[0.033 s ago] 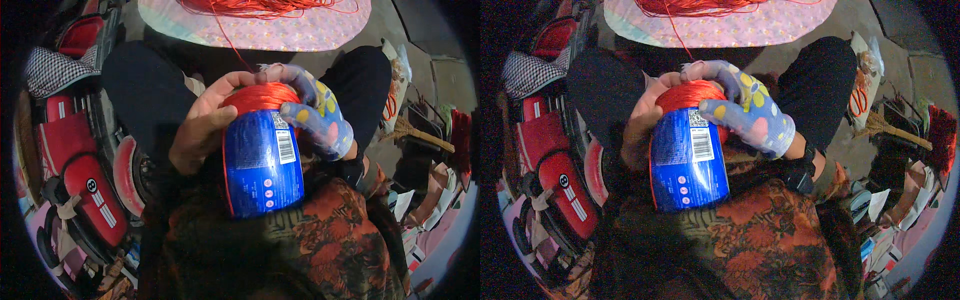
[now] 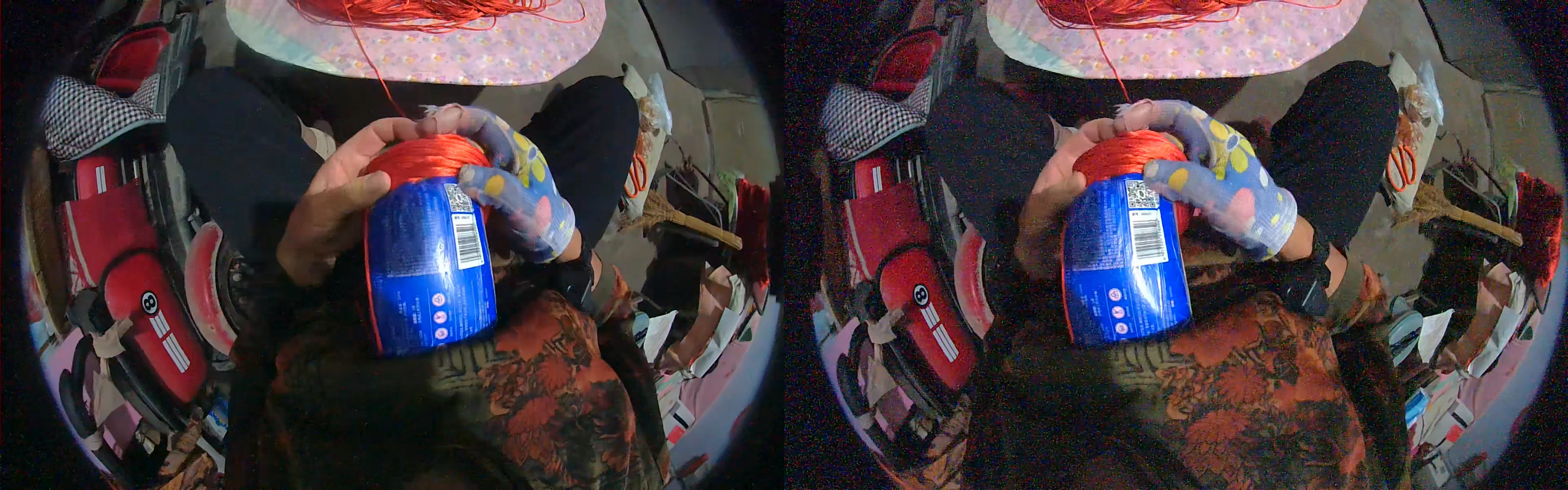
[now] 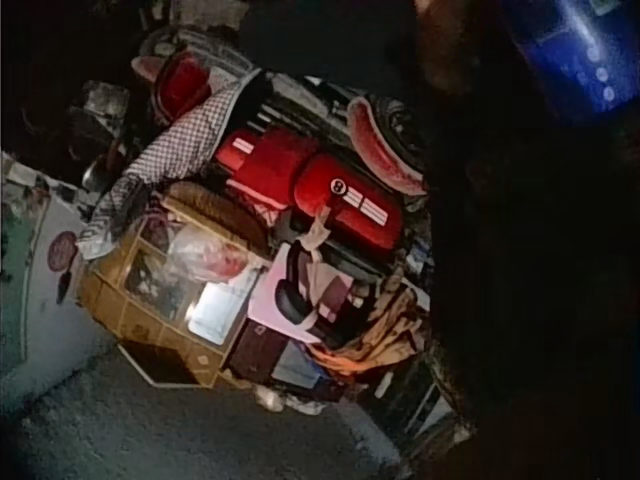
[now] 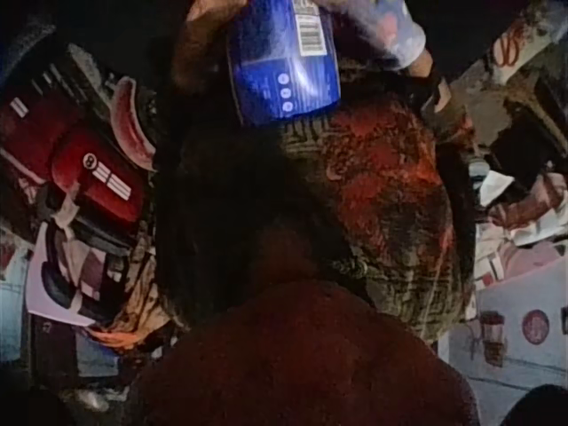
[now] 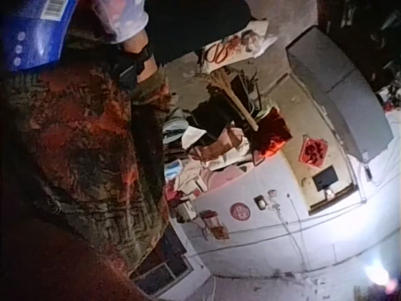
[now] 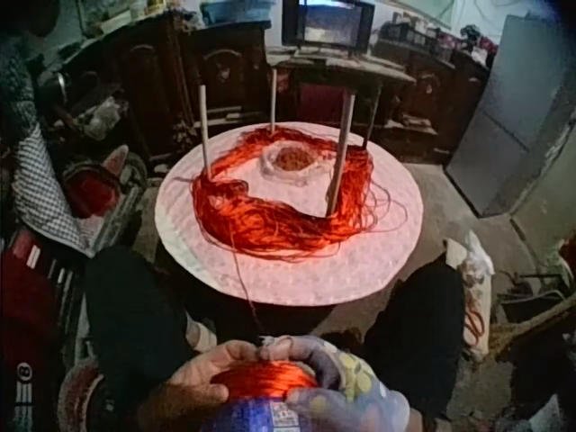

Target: Wrap a blue package repeatedly with red string from a winding frame and cut it with scissors.

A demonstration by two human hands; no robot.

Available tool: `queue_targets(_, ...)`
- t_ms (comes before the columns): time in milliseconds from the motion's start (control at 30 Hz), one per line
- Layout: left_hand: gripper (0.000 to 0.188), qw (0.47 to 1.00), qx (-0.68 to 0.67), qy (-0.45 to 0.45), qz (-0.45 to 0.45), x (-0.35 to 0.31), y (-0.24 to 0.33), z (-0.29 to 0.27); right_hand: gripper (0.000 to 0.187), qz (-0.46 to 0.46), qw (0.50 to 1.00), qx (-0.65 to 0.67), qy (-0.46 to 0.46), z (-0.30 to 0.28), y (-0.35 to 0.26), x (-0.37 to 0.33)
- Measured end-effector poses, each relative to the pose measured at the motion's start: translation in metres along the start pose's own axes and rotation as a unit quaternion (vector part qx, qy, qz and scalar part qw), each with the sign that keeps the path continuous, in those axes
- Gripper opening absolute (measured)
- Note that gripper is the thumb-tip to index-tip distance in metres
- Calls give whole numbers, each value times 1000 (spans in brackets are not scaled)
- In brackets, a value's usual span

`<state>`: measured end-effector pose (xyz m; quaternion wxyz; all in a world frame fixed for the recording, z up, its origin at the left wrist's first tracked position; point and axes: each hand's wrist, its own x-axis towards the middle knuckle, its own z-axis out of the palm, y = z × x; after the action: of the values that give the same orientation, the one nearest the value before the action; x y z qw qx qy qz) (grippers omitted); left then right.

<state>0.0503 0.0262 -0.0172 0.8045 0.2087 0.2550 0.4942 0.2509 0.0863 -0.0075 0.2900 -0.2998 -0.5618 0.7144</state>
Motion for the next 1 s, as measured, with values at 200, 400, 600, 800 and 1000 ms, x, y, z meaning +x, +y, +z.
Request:
queue_targets(200, 63, 998, 2, 52, -28, 7, -6, -3, 50, -25, 995, 98, -2, -4, 26, 0)
queue_targets(400, 84, 992, 56, 111, -31, 7, -13, -16, 49, -3, 991, 77, 113, -32, 7, 2)
queue_targets(600, 93, 986, 138, 83, -53, 2, -3, 18, 52, -16, 986, 54, 155, -43, -5, -1)
queue_targets(800, 89, 977, 178, 88, -75, -14, 33, 18, 60, -45, 948, 259, 180, -55, -10, -6)
queue_targets(1000, 78, 904, 372, 100, -185, -64, 89, 3, 43, -50, 977, 133, 160, -84, -20, -16)
